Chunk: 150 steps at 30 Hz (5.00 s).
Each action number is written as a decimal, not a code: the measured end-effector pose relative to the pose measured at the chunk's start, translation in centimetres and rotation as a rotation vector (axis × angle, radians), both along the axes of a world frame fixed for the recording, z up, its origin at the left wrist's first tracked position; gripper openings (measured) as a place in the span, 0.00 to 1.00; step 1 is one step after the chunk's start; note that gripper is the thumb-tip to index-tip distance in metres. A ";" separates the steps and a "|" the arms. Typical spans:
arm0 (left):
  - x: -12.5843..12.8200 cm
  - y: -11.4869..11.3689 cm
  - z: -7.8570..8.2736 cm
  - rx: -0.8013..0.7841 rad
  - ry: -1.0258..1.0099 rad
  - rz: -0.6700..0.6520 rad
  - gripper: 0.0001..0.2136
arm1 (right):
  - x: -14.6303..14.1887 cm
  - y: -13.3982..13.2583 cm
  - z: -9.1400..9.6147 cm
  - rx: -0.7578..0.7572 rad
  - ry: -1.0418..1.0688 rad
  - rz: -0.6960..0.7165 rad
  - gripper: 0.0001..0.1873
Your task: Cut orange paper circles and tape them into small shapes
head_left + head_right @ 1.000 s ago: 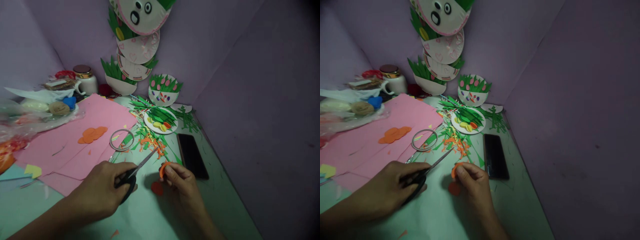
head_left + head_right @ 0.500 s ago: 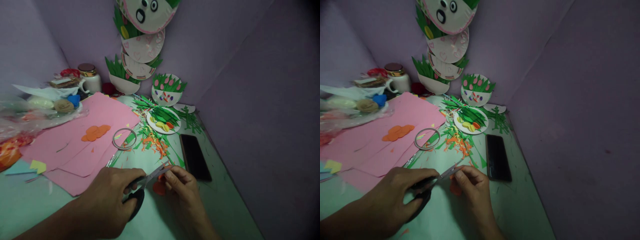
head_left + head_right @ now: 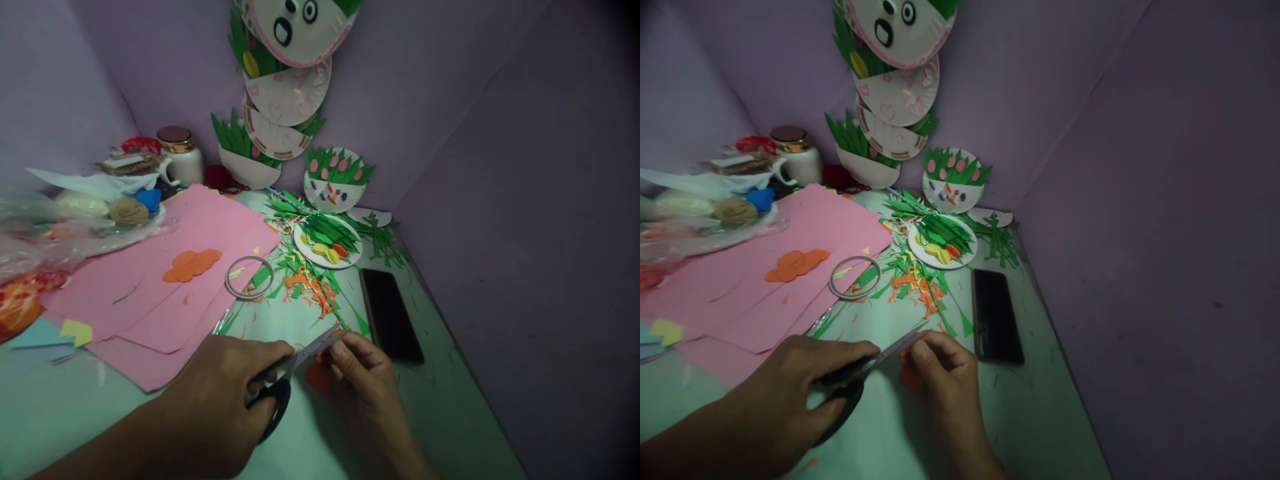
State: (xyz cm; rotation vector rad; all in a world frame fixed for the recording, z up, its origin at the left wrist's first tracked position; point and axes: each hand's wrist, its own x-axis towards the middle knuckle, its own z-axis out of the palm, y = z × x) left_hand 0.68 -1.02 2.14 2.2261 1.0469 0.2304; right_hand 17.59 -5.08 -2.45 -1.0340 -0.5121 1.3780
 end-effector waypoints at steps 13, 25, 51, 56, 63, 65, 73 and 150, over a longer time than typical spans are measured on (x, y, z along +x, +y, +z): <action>-0.1 0.1 -0.1 0.004 0.026 -0.012 0.08 | -0.1 -0.1 -0.2 -0.043 -0.011 -0.001 0.09; -0.7 1.7 -1.2 0.082 0.172 0.123 0.14 | -0.2 0.0 0.2 -0.066 0.015 -0.086 0.09; -3.8 7.8 -1.9 0.458 0.193 0.192 0.10 | 1.9 -4.8 1.0 0.075 -1.107 0.010 0.08; -3.0 8.8 -3.2 0.402 0.128 0.134 0.09 | 2.2 -1.5 4.6 0.151 -1.180 0.073 0.04; -0.9 6.4 0.6 0.268 -0.160 0.276 0.05 | -0.9 3.1 5.8 0.170 -0.888 -0.033 0.14; -0.2 5.3 1.4 0.123 -0.343 0.324 0.04 | -1.7 4.1 5.4 0.211 -0.779 -0.081 0.19; 0.6 4.3 0.8 0.140 -0.600 0.236 0.06 | -2.8 4.1 3.8 0.269 -0.698 -0.140 0.12; 0.9 2.7 0.4 0.019 -0.014 0.218 0.09 | 3.2 -3.8 2.4 -0.403 -0.055 0.171 0.14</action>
